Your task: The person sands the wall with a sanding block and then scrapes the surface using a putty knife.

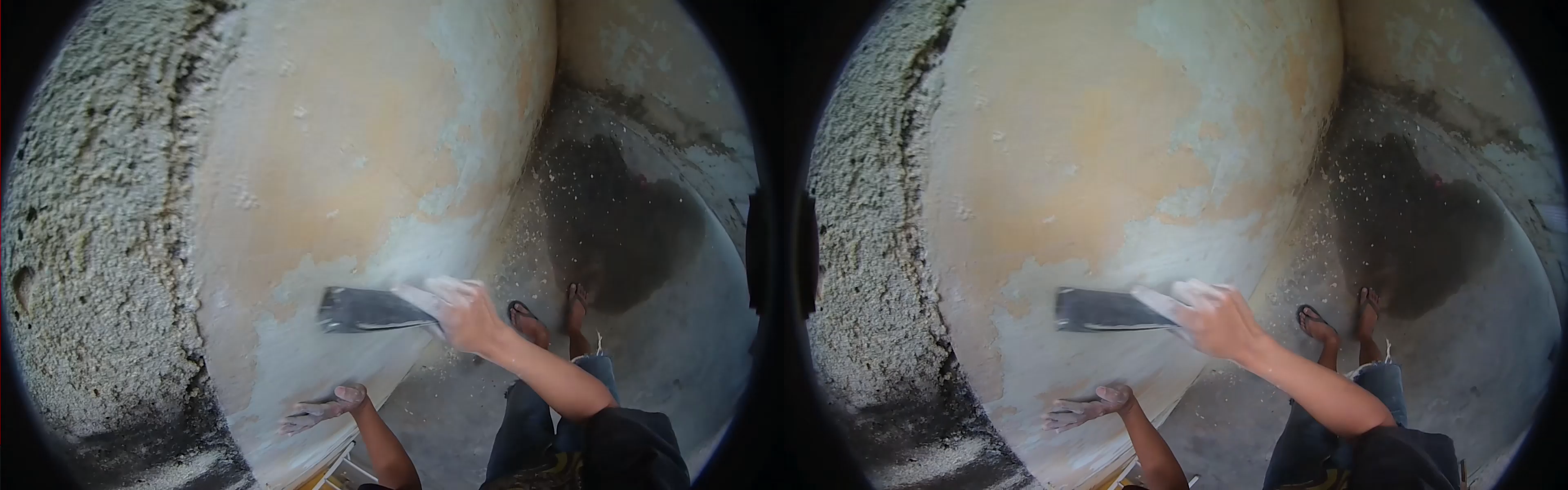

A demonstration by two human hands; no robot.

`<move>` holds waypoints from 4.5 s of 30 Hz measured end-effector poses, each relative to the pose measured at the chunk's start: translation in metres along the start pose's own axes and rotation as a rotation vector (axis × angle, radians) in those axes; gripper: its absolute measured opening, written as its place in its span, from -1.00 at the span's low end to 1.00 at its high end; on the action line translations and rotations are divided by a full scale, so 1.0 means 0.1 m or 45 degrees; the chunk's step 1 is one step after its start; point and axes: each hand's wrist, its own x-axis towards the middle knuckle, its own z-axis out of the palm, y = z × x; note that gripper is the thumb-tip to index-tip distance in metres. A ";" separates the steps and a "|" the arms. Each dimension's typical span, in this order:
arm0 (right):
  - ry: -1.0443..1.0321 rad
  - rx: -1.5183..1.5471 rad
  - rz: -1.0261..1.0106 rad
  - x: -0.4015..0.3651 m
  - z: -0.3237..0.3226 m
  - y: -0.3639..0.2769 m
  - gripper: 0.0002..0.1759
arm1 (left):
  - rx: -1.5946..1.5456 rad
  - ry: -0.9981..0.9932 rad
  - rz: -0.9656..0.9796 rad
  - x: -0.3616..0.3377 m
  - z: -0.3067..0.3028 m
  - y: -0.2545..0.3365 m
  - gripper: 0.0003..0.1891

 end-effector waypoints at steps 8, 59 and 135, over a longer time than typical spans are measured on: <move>0.025 0.013 0.082 -0.01 0.02 0.11 -0.23 | 0.031 -0.035 0.013 0.04 -0.01 -0.01 -0.21; 0.089 0.181 -0.171 0.46 -0.15 -0.69 -0.25 | 0.030 -0.087 -0.028 -0.06 -0.07 -0.08 -0.22; -0.018 0.125 0.022 0.41 -0.33 -0.33 -0.43 | -0.006 -0.050 0.033 -0.09 -0.05 -0.10 -0.22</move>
